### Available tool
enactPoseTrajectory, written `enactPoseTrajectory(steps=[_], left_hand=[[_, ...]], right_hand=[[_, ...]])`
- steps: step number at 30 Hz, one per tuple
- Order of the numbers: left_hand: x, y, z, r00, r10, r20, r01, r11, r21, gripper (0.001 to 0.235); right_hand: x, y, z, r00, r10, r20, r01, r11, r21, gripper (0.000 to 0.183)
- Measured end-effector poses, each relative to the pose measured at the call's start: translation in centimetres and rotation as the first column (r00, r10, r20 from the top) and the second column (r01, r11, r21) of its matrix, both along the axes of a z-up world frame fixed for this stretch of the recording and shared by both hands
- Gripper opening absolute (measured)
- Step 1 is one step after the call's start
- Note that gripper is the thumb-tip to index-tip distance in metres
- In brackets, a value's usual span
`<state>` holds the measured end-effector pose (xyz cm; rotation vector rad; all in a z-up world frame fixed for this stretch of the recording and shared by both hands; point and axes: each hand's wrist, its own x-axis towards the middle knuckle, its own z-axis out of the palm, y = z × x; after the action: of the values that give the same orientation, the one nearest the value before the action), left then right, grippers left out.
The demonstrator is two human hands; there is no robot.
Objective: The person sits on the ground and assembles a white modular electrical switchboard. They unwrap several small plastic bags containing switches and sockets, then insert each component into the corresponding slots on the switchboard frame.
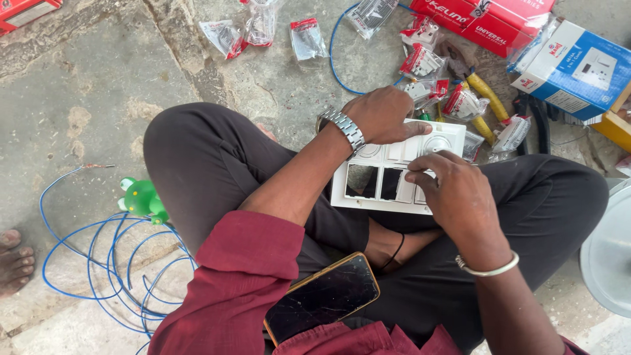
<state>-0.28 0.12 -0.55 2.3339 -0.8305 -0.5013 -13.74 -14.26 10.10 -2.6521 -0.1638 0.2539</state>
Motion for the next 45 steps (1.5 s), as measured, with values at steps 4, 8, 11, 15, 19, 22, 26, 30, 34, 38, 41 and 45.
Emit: enactPoseTrajectory(steps=[4, 8, 11, 15, 19, 22, 26, 30, 34, 38, 41, 45], left_hand=[[-0.1, -0.2, 0.4, 0.999, 0.013, 0.038, -0.013, 1.0, -0.016, 0.068], [-0.4, -0.2, 0.8, 0.999, 0.034, -0.012, -0.033, 0.999, 0.018, 0.069], [-0.1, -0.4, 0.8, 1.0, 0.023, 0.016, -0.023, 1.0, 0.002, 0.07], [-0.1, -0.3, 0.5, 1.0, 0.02, 0.012, -0.02, 1.0, 0.005, 0.07], [0.1, -0.4, 0.6, 1.0, 0.026, -0.007, -0.026, 1.0, -0.008, 0.067], [-0.1, -0.3, 0.7, 1.0, 0.014, 0.002, -0.014, 1.0, 0.004, 0.069], [-0.5, -0.2, 0.9, 1.0, 0.023, -0.019, -0.023, 1.0, -0.005, 0.067], [-0.1, -0.3, 1.0, 0.999, 0.01, -0.037, -0.009, 1.0, 0.028, 0.065], [0.1, -0.5, 1.1, 0.998, 0.057, 0.009, -0.057, 0.998, -0.021, 0.065], [0.1, 0.4, 1.9, 0.994, 0.043, -0.101, -0.042, 0.999, 0.01, 0.061], [0.1, 1.0, 2.3, 0.989, 0.052, -0.138, -0.048, 0.998, 0.031, 0.063], [0.2, 0.8, 2.9, 0.981, 0.074, -0.179, -0.073, 0.997, 0.011, 0.062]], right_hand=[[0.8, -0.3, 0.6, 0.992, 0.116, -0.041, -0.116, 0.993, 0.015, 0.013], [1.1, -0.2, 0.7, 0.987, 0.119, -0.106, -0.132, 0.984, -0.12, 0.016], [1.4, 0.2, 0.1, 0.988, 0.063, -0.139, -0.092, 0.973, -0.212, 0.027], [1.5, 0.3, -0.9, 0.995, 0.047, -0.089, -0.068, 0.967, -0.245, 0.031], [0.0, 0.7, -2.2, 0.999, -0.05, 0.007, 0.05, 0.949, -0.31, 0.038], [-1.3, 0.5, -3.0, 0.978, -0.163, 0.131, 0.192, 0.947, -0.259, 0.044], [-1.6, -0.2, -3.6, 0.926, -0.269, 0.266, 0.3, 0.95, -0.087, 0.103], [-0.4, -0.9, -4.6, 0.935, -0.344, 0.089, 0.337, 0.938, 0.082, 0.133], [0.5, -1.6, -5.3, 0.927, -0.376, 0.009, 0.376, 0.927, 0.001, 0.134], [0.6, -2.5, -4.7, 0.942, -0.3, -0.149, 0.316, 0.943, 0.101, 0.137], [0.6, -3.0, -4.6, 0.897, -0.32, -0.304, 0.385, 0.905, 0.182, 0.139], [0.6, -3.0, -4.5, 0.851, -0.398, -0.343, 0.465, 0.874, 0.142, 0.121]])
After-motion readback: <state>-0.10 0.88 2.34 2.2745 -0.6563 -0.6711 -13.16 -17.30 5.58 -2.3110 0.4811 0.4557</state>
